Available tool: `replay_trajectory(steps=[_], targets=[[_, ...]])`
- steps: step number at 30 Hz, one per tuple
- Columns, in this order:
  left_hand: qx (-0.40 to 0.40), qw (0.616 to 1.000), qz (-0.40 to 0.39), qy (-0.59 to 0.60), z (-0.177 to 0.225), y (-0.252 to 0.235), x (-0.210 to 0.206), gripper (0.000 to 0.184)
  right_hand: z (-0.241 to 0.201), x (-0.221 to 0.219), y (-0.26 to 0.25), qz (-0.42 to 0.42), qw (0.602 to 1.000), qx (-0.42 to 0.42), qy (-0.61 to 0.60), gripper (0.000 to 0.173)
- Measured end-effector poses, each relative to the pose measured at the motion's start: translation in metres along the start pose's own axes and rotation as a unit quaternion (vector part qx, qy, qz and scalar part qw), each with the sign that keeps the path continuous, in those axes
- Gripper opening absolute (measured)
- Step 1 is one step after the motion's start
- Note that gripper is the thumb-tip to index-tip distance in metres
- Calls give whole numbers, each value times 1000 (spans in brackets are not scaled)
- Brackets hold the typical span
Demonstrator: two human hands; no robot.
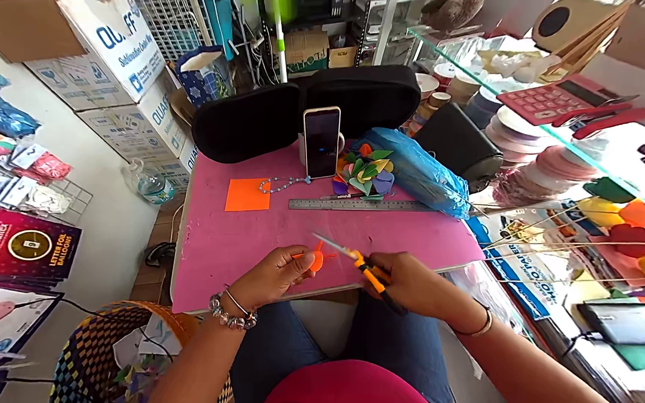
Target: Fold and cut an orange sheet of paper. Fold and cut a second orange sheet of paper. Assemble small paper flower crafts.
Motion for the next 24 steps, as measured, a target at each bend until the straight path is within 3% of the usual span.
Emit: replay_trajectory(steps=[3, 6, 12, 16, 18, 22, 24], targets=[[-39, 996, 67, 33, -3, 4, -8, 36, 4, 23, -11, 99, 992, -22, 70, 55], [-67, 988, 103, 90, -6, 7, -15, 44, 13, 33, -22, 140, 983, -29, 111, 60], [-19, 958, 149, 243, 0, 7, -33, 45, 18, 39, -35, 46, 989, -67, 121, 79], [-44, 961, 192, 193, -2, 2, -41, 39, 18, 48, -36, -18, 988, -58, 145, 92], [-62, 964, 232, 112, -3, 0, -43, 33, 17, 52, -36, -7, 990, -44, 132, 84], [-85, 959, 270, -26, -6, -4, -50, 27, -2, 39, -26, 170, 982, 77, 32, 39], [-99, 961, 244, -79, -9, -5, -55, 28, -18, 21, -19, 141, 975, 152, -76, 35]])
Point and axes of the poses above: each hand's wrist, its own y-axis away from the middle knuckle, its own x-axis out of the back of the hand, z = x × y, the point moved 1 cm from there along -y, towards the middle knuckle, and after that the axes turned 10 degrees about -y, right-handed, at the moved point
